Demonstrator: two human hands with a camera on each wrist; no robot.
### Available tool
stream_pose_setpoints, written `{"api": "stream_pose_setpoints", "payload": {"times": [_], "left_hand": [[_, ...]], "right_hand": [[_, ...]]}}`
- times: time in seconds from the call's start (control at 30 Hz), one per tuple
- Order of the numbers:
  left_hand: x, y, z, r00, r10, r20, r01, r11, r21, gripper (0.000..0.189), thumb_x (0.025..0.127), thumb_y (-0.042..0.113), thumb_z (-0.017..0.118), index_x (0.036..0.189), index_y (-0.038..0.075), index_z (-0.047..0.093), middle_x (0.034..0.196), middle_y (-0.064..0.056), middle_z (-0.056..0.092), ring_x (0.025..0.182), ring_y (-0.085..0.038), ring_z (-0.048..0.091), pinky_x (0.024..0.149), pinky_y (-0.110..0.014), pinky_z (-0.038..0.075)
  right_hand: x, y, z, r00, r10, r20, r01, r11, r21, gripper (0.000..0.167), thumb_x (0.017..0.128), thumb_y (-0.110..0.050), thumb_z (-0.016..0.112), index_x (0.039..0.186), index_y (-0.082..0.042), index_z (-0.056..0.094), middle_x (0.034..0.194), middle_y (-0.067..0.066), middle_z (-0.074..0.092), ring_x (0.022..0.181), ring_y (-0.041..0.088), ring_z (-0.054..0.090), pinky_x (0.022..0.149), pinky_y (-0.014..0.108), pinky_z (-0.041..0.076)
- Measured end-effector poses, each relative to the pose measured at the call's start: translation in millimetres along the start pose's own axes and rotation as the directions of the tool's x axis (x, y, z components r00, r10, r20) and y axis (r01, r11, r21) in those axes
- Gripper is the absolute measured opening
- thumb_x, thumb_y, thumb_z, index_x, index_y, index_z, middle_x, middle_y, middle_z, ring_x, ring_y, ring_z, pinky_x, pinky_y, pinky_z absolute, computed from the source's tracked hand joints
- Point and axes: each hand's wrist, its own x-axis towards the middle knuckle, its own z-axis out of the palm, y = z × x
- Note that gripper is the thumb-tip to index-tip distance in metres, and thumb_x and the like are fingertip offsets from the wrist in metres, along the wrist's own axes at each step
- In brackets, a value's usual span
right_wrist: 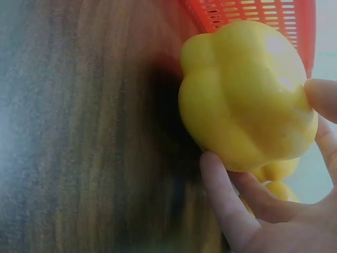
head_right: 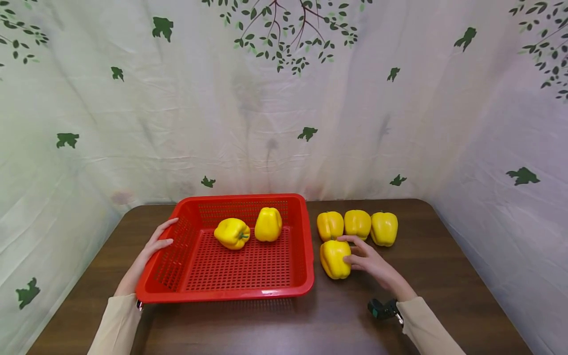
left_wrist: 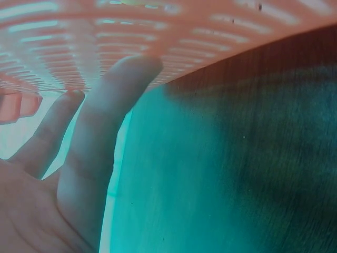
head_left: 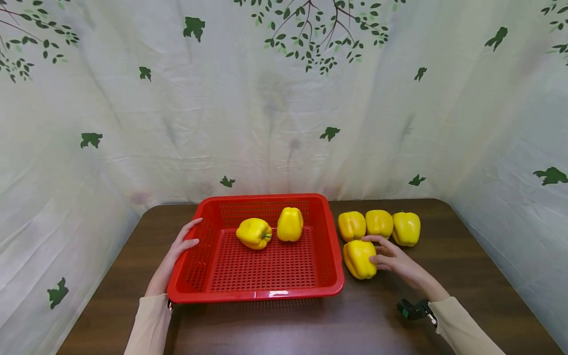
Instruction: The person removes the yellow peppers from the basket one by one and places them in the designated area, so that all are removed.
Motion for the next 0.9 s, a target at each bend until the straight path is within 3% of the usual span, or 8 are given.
{"api": "stream_pose_setpoints", "payload": {"times": [0.13, 0.43, 0.9], "left_hand": [[1.6, -1.7, 0.0, 1.000, 0.031, -0.002, -0.031, 1.000, -0.002, 0.056, 0.095, -0.007, 0.032, 0.139, 0.026, 0.047, 0.122, 0.003, 0.052, 0.102, -0.010, 0.055, 0.081, -0.022, 0.049], [1.7, -1.8, 0.1, 0.999, 0.033, -0.007, -0.033, 0.999, -0.002, 0.056, 0.095, -0.006, 0.032, 0.140, 0.025, 0.047, 0.123, 0.002, 0.052, 0.102, -0.010, 0.055, 0.082, -0.022, 0.049], [-1.7, 2.7, 0.8, 0.999, -0.039, 0.001, 0.039, 0.999, -0.014, 0.051, 0.099, 0.000, 0.032, 0.144, 0.024, 0.040, 0.126, 0.001, 0.048, 0.104, -0.012, 0.055, 0.083, -0.024, 0.049]], "right_hand": [[-1.2, -1.5, 0.7, 1.000, 0.014, -0.001, -0.014, 1.000, -0.004, 0.055, 0.095, -0.024, 0.059, 0.142, -0.010, 0.036, 0.141, 0.024, 0.034, 0.118, 0.038, 0.043, 0.092, 0.041, 0.045], [-3.2, -0.4, 0.6, 1.000, 0.010, 0.005, -0.010, 1.000, 0.001, 0.057, 0.095, -0.022, 0.059, 0.145, -0.011, 0.033, 0.145, 0.026, 0.030, 0.125, 0.042, 0.037, 0.093, 0.043, 0.044], [-5.7, -4.2, 5.3, 0.999, 0.000, -0.047, -0.001, 1.000, -0.022, 0.055, 0.093, -0.022, 0.062, 0.140, -0.008, 0.037, 0.140, 0.027, 0.036, 0.122, 0.044, 0.041, 0.091, 0.047, 0.048]]}}
